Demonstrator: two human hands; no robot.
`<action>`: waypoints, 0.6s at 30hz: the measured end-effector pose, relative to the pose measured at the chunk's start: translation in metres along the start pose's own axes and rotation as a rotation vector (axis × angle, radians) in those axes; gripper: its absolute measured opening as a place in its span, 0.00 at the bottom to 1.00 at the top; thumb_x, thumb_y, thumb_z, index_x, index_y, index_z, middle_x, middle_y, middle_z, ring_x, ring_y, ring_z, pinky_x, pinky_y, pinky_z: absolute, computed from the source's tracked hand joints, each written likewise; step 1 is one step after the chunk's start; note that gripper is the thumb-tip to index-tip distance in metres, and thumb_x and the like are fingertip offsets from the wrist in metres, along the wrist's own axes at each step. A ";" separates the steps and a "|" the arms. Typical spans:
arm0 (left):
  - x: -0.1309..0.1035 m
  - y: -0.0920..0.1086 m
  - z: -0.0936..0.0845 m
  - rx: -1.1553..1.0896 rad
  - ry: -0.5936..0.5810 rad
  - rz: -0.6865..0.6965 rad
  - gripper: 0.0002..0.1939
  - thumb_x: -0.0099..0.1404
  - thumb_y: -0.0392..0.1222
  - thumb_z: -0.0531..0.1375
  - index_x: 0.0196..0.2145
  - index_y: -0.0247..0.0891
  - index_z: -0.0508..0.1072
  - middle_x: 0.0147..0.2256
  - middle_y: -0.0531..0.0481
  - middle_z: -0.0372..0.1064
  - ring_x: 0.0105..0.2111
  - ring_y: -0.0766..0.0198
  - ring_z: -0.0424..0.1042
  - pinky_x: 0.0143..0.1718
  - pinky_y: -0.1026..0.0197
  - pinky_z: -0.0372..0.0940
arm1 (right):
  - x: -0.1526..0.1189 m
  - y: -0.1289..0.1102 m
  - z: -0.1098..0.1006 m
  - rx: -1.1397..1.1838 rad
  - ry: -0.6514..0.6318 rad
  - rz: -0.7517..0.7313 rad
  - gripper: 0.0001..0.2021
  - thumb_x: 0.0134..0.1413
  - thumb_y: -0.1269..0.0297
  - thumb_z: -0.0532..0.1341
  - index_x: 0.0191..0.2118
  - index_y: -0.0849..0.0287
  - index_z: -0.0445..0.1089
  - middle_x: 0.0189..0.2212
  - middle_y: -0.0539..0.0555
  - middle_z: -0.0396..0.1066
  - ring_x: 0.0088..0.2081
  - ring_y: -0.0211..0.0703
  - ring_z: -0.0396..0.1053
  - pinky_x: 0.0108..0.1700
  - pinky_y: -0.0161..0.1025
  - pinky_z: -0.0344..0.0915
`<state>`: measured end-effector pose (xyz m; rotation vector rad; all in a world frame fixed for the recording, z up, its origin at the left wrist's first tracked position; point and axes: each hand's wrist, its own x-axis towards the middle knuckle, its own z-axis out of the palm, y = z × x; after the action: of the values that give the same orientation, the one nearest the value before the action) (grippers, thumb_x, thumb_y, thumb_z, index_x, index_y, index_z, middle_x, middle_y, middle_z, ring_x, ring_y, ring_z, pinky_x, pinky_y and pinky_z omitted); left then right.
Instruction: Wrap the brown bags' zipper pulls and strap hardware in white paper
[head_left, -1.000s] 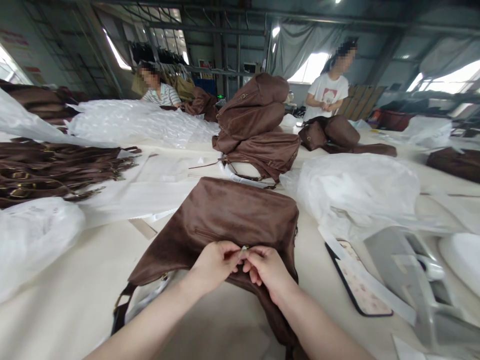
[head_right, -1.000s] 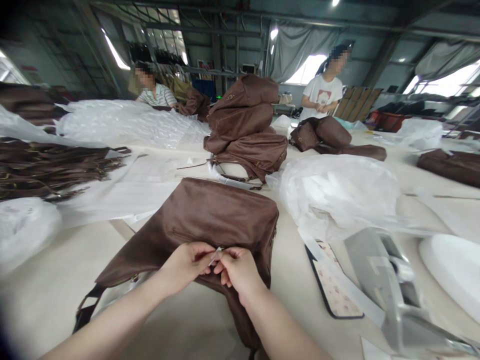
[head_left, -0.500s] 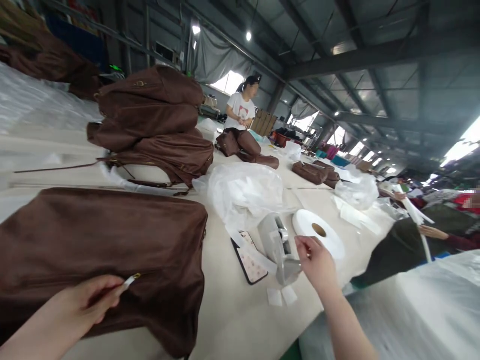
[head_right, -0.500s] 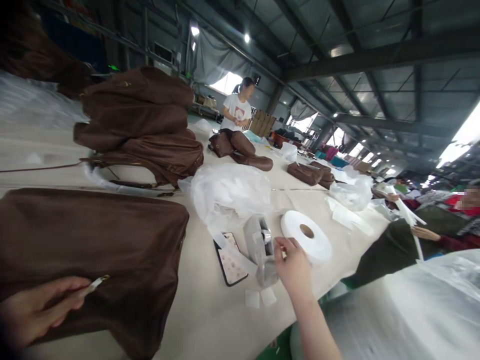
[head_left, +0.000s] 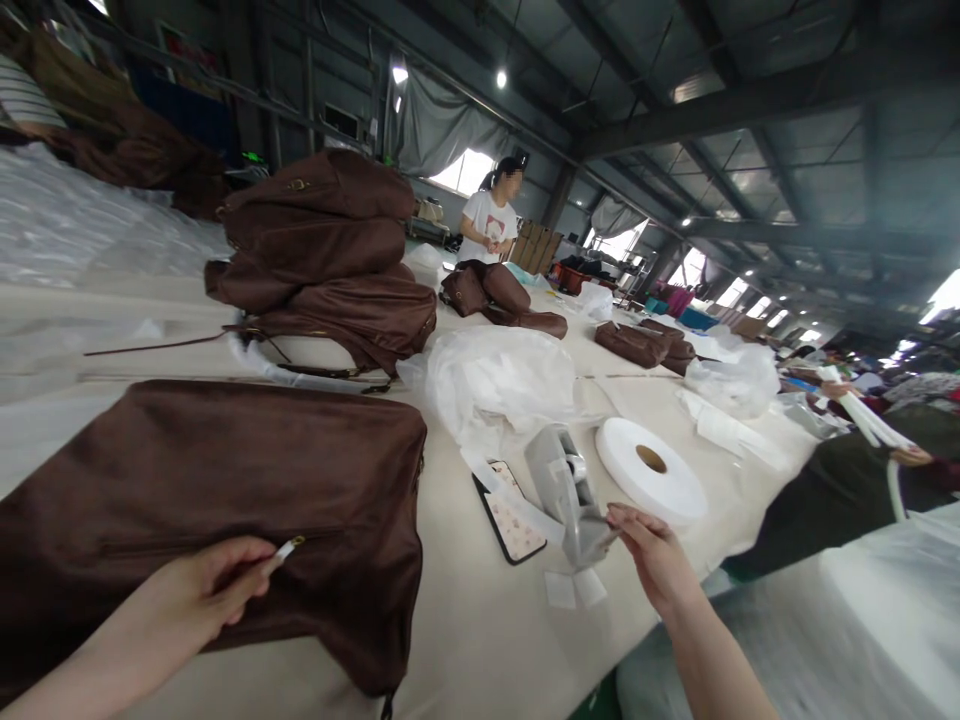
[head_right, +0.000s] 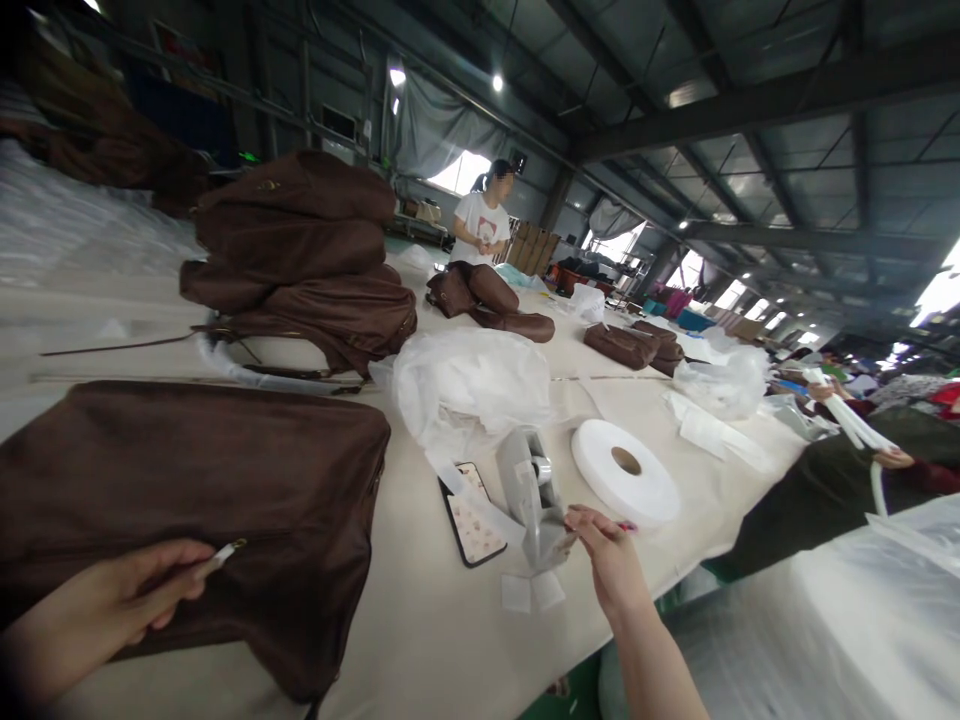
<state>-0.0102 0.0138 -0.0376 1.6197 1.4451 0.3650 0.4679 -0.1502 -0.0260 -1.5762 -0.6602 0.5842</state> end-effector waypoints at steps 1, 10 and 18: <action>0.000 0.000 0.000 -0.026 -0.028 0.001 0.16 0.53 0.53 0.53 0.32 0.41 0.71 0.20 0.59 0.66 0.21 0.68 0.62 0.22 0.71 0.53 | -0.001 0.001 -0.002 -0.005 0.008 -0.025 0.12 0.36 0.55 0.70 0.27 0.58 0.78 0.37 0.57 0.75 0.47 0.52 0.67 0.51 0.46 0.62; -0.003 -0.001 -0.001 -0.078 -0.058 -0.023 0.15 0.56 0.52 0.53 0.35 0.41 0.69 0.24 0.60 0.66 0.23 0.69 0.62 0.23 0.71 0.53 | -0.028 0.013 -0.008 -0.114 0.135 -0.150 0.13 0.40 0.54 0.69 0.31 0.56 0.78 0.44 0.57 0.72 0.53 0.53 0.63 0.57 0.48 0.56; -0.006 0.007 -0.002 -0.061 -0.058 -0.002 0.16 0.55 0.54 0.54 0.33 0.40 0.70 0.23 0.60 0.66 0.22 0.69 0.62 0.23 0.70 0.53 | -0.039 0.020 -0.016 -0.426 0.153 0.020 0.20 0.40 0.46 0.65 0.34 0.57 0.77 0.39 0.56 0.76 0.46 0.55 0.70 0.50 0.45 0.63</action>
<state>-0.0092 0.0104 -0.0293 1.5674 1.3791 0.3551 0.4537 -0.1904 -0.0441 -2.0034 -0.6826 0.3439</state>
